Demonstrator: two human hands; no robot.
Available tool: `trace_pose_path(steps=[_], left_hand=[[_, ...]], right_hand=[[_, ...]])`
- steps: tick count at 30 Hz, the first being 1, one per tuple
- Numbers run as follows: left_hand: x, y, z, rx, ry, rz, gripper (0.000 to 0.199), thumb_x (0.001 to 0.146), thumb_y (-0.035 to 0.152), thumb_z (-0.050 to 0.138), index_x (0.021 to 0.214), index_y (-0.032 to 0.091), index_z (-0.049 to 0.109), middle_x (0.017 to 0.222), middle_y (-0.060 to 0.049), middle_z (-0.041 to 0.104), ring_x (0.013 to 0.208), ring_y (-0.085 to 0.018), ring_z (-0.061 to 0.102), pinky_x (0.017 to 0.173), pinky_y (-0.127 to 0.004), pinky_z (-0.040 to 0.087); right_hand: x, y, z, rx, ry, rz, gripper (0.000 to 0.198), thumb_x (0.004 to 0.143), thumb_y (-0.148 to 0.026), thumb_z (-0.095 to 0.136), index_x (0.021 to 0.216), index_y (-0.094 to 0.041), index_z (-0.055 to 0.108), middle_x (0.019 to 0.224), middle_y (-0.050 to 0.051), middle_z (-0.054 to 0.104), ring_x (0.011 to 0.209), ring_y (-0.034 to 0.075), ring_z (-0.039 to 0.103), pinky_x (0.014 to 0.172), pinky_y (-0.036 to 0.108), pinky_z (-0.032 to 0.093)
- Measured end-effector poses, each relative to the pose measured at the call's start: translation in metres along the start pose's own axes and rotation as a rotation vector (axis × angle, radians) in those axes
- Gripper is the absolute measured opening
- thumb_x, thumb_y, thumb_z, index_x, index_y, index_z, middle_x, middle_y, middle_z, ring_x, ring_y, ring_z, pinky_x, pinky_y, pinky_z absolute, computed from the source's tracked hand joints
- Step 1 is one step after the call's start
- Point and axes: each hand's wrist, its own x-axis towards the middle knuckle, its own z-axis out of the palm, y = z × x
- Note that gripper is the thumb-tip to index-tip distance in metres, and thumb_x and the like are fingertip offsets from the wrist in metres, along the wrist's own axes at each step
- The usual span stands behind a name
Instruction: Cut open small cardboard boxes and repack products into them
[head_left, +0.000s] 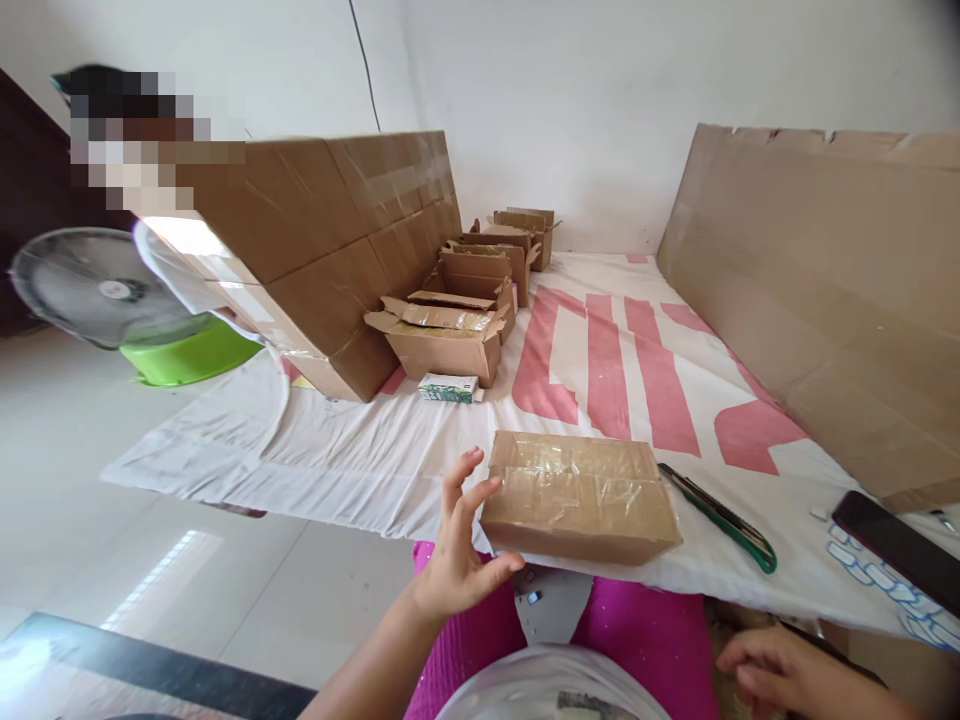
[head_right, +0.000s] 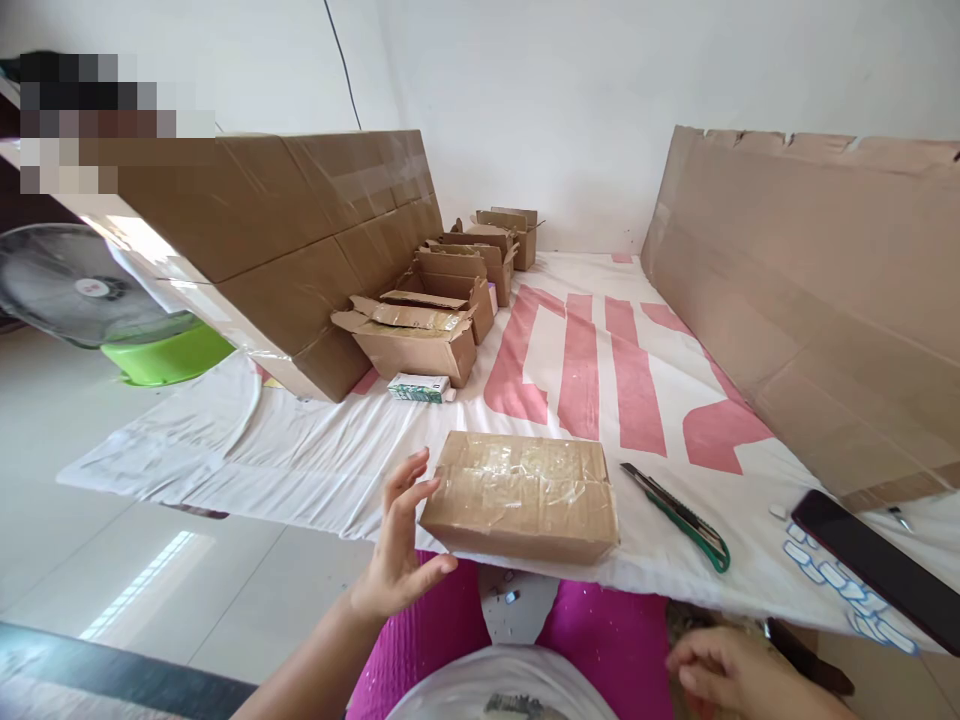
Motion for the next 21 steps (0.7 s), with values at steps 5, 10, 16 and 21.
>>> trace_pose_path(steps=[5, 10, 16, 21], left_hand=[[0.002, 0.012, 0.005, 0.264, 0.03, 0.161, 0.045, 0.084, 0.034, 0.064, 0.127, 0.026, 0.052, 0.12, -0.011, 0.053, 0.124, -0.033, 0.041, 0.101, -0.052, 0.041], [-0.003, 0.014, 0.016, 0.319, 0.137, 0.216, 0.028, 0.085, 0.025, 0.063, 0.112, 0.021, 0.062, 0.111, -0.011, 0.056, 0.11, -0.029, 0.046, 0.092, -0.047, 0.046], [-0.01, 0.009, 0.03, 0.312, 0.285, 0.183, 0.024, 0.087, 0.03, 0.058, 0.108, 0.022, 0.064, 0.105, -0.01, 0.047, 0.108, -0.028, 0.045, 0.089, -0.046, 0.047], [-0.011, 0.004, 0.035, 0.305, 0.306, 0.201, 0.027, 0.085, 0.031, 0.058, 0.109, 0.021, 0.065, 0.104, -0.01, 0.046, 0.105, -0.027, 0.044, 0.089, -0.045, 0.046]], right_hand=[[0.056, -0.05, -0.071, -0.278, 0.396, -0.166, 0.036, 0.085, -0.056, 0.051, 0.094, -0.027, 0.071, 0.094, 0.008, 0.073, 0.087, 0.027, 0.068, 0.078, 0.039, 0.054], [0.11, -0.05, -0.078, -0.775, 0.584, -0.09, 0.046, 0.086, -0.048, 0.048, 0.114, -0.016, 0.065, 0.113, 0.016, 0.067, 0.107, 0.033, 0.059, 0.093, 0.046, 0.046], [0.137, -0.065, -0.092, -0.761, 0.571, -0.14, 0.031, 0.081, -0.034, 0.049, 0.103, -0.015, 0.061, 0.096, 0.015, 0.066, 0.094, 0.03, 0.063, 0.084, 0.041, 0.05], [0.121, -0.157, -0.108, -0.667, 0.799, -0.335, 0.042, 0.086, -0.042, 0.051, 0.122, -0.02, 0.05, 0.107, 0.012, 0.064, 0.093, 0.029, 0.064, 0.074, 0.04, 0.053]])
